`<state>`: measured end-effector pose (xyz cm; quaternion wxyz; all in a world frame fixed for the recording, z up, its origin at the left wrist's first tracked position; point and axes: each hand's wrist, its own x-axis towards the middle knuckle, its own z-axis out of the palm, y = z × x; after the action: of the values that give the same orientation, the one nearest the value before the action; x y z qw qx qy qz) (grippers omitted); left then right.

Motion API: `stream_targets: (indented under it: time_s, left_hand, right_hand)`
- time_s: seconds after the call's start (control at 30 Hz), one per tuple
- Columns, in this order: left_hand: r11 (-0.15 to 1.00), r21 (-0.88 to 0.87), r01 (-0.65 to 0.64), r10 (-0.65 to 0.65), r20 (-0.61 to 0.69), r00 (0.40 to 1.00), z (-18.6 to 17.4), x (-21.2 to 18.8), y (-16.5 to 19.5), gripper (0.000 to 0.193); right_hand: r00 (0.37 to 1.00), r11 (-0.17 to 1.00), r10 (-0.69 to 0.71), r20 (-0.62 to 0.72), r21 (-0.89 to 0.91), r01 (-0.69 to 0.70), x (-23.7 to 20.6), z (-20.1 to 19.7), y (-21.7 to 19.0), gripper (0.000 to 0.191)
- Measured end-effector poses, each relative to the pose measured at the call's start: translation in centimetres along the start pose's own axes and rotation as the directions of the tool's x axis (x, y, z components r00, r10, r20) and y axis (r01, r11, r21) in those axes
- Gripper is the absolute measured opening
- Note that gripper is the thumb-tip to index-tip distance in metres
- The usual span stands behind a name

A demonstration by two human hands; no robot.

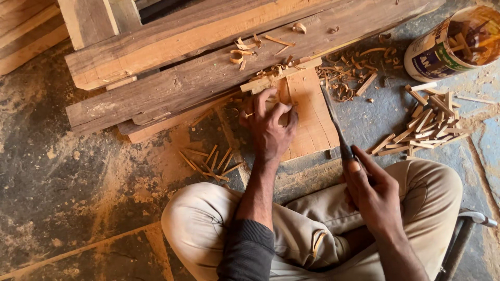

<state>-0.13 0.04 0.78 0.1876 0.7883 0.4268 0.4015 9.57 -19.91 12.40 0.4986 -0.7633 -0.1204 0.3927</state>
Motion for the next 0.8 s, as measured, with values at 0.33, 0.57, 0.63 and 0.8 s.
stream_targets:
  time_s: [0.33, 0.57, 0.63, 0.8]
  left_hand:
    - [0.998, 0.057, -0.022, 0.02, 0.037, 0.999, -0.6, 0.4, 0.2, 0.013]
    - [0.997, 0.076, -0.028, 0.025, 0.033, 0.999, -0.5, 0.6, 0.0, 0.025]
    - [0.996, 0.086, -0.02, 0.017, 0.044, 0.999, -0.5, 0.5, 0.0, 0.019]
    - [0.997, 0.064, -0.039, 0.036, 0.053, 0.998, -0.8, 0.1, 0.0, 0.021]
  right_hand:
    - [1.0, 0.995, -0.002, -0.022, -0.103, -0.001, -0.2, -0.7, 1.4, 0.058]
    - [0.999, 0.995, -0.014, -0.032, -0.096, 0.011, -0.3, -0.7, 1.7, 0.059]
    - [0.999, 0.994, -0.019, -0.029, -0.104, 0.015, -0.4, -0.7, 1.7, 0.059]
    - [0.999, 0.996, -0.02, -0.033, -0.09, 0.017, -0.5, -0.8, 1.5, 0.06]
